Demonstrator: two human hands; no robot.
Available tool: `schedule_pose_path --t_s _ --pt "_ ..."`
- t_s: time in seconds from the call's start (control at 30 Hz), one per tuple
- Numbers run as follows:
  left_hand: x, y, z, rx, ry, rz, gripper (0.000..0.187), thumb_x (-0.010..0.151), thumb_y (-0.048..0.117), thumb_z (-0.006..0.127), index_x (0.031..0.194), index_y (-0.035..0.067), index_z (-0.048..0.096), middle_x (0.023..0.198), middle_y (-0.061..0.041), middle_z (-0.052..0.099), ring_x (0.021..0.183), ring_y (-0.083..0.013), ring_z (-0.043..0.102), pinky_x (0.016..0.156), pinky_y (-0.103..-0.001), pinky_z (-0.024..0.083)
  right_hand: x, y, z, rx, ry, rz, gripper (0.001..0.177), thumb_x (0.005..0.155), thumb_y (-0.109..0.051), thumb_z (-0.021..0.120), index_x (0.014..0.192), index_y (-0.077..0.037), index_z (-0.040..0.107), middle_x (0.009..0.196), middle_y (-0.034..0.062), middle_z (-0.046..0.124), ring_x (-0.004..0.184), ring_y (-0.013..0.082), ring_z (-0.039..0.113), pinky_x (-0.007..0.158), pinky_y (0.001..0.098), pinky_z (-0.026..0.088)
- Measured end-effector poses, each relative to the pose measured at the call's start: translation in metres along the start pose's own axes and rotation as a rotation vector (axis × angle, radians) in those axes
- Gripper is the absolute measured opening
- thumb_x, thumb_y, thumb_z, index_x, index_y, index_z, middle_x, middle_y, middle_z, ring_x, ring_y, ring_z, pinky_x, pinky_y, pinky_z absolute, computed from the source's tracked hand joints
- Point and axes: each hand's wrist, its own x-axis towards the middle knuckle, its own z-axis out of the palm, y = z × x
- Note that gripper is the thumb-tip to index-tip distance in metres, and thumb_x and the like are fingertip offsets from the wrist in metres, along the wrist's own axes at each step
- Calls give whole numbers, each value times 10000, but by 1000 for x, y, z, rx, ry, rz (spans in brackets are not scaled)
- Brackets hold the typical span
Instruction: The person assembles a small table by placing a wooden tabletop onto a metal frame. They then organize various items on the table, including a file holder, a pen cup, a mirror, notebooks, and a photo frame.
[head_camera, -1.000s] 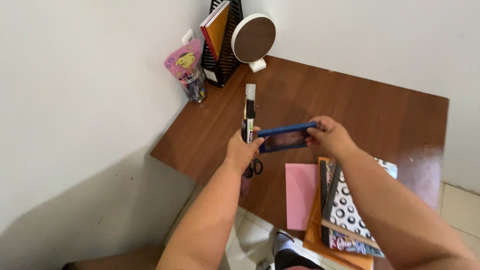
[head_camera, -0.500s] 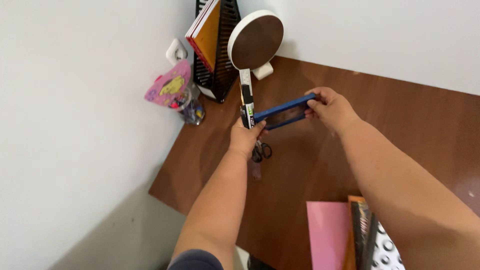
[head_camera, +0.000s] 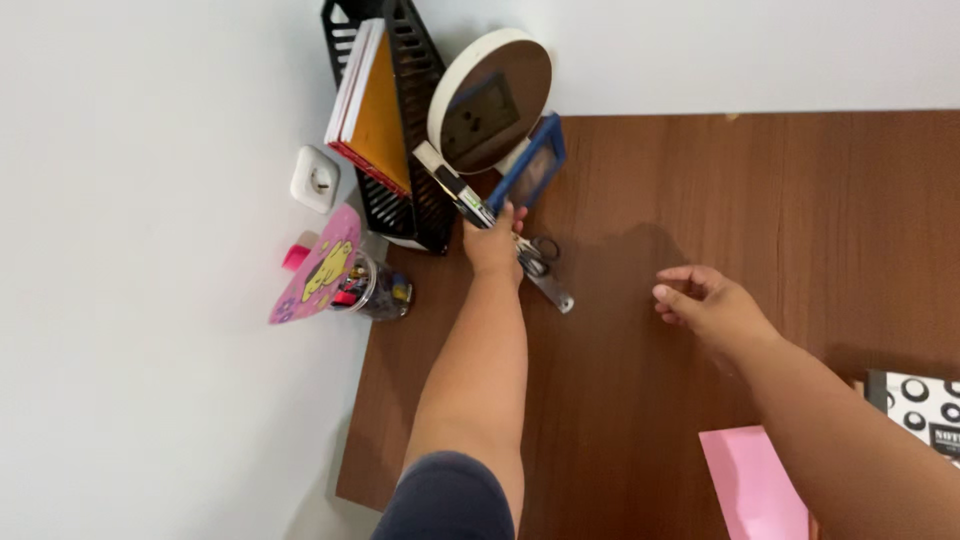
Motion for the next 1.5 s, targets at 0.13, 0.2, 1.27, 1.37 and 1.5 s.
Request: schedule_pose_path --t_s 0.13,0.2,1.27,1.37,1.5 --pt "10 -9 10 -94 54 4 326 900 -69 664 1185 38 549 1028 -87 674 837 -203 719 672 -289 564 3 16 2 116 11 -21 344 938 -169 682 1249 -34 624 1082 62 683 951 148 642 874 309 541" --pt "14 -12 13 -122 70 -23 335 903 -67 666 1194 45 543 1035 -91 676 852 -204 717 700 -294 577 7 15 5 137 19 2 327 945 -167 682 1236 -27 629 1065 70 682 945 157 640 875 312 540" --pt "-45 -1 -33 -26 -167 -8 266 896 -77 701 1148 -11 648 925 -108 725 724 -177 706 624 -287 568 110 -85 40 -130 -74 -329 671 905 27 650 1490 -196 409 1298 -110 556 822 143 690 683 279 590" --pt "-40 10 -38 64 -208 -13 257 901 -68 709 1151 -26 673 925 -120 728 730 -168 708 627 -286 569 142 -92 46 -166 -236 -386 459 902 17 633 1321 -131 520 1109 -16 664 794 120 686 662 275 575" --pt "-34 21 -45 103 -134 -50 309 899 -55 686 1200 13 671 939 -115 720 720 -164 688 625 -275 551 175 -82 53 -217 -216 -375 183 988 -30 631 1169 -46 604 911 72 688 770 122 648 689 271 563"
